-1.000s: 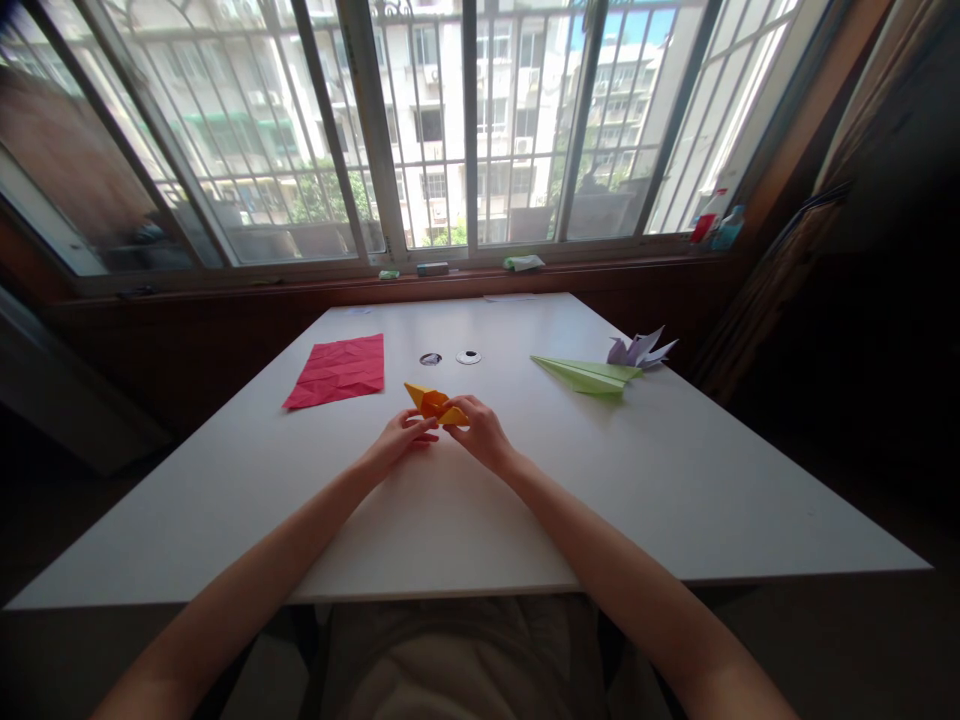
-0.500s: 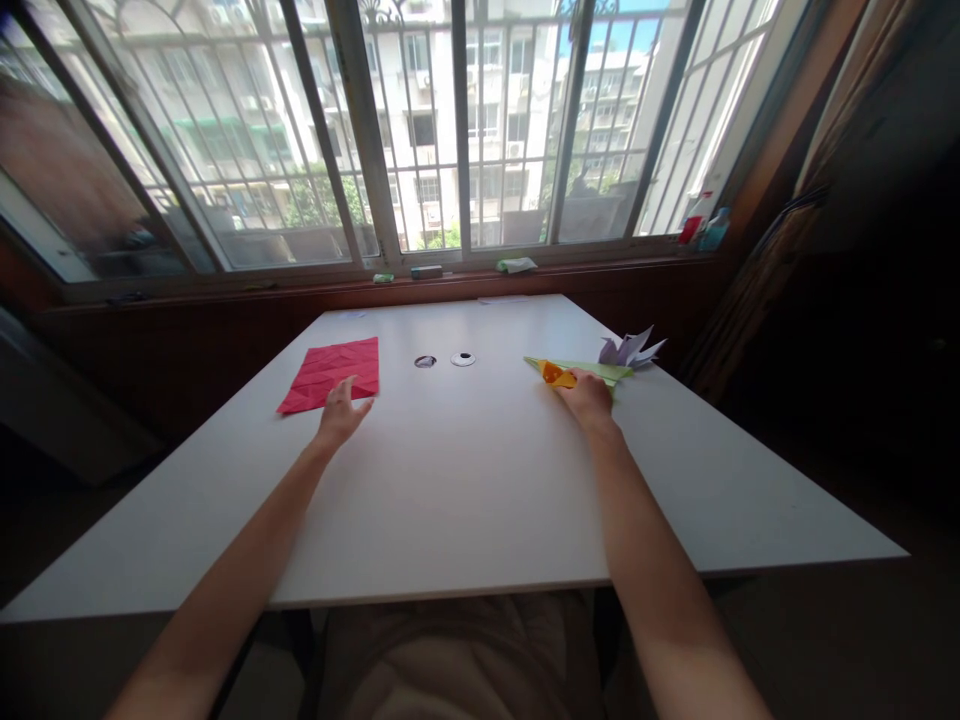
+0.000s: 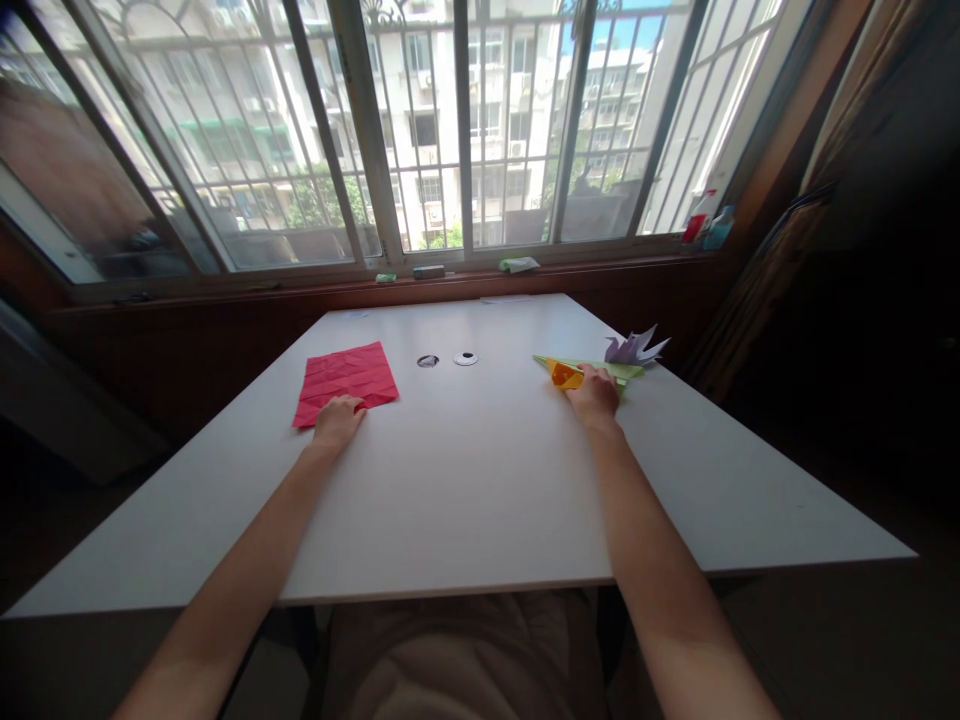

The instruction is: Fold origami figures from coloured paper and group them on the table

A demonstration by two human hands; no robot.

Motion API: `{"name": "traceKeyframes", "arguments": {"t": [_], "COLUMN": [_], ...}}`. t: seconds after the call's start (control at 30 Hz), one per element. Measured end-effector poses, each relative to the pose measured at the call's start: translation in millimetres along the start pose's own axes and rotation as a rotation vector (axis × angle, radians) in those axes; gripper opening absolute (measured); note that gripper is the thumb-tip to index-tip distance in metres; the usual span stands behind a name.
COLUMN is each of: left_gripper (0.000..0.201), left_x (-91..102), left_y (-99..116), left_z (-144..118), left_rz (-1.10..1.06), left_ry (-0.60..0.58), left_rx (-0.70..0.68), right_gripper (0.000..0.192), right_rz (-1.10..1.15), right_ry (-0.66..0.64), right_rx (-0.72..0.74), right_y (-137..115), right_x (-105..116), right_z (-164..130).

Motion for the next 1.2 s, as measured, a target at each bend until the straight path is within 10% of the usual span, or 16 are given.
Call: {"name": "traceKeyframes", "arguments": {"t": [0.53,0.77,0.93,1.2], "left_gripper": [0.025,0.021,0.015,0.02], "left_x": [-1.8,10.8,25.4,33.2], "left_y": [9.7,26.0,90.1,146.7], "left_z": [3.3,-3.7,-25.1,-54.9], "left_rz": [-0.014,-0.183,-0.681,-1.18], "left_ry": [0.032,0.114,0.107,-0.342], "left_rx": [-0.024,-0.061,-0.374,-0.703], "right_gripper": [0.037,0.032,0.041,0.04], "right_rz": [0.376,0.652,0.982,1.033], "right_ry": [-0.061,-0.523,-1.041,-1.188], "right_rx": [0.567,0.289,-0.126,-0.307], "right_y": [-75.2,-96.0,-98.9,-94.8], "right_x": [-3.5,-14.8,-32.6,-43.9], "right_z": [-48.4,-78.8,-92.3,-98.8]}}
Point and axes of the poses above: each hand's wrist, its own z-axis towards the middle knuckle, its own x-axis out of the back of the hand, y = z × x, the point moved 4 cm from there along z, towards the middle knuckle, and after that the axes turned 11 degrees about -x, right-handed, at the moved point
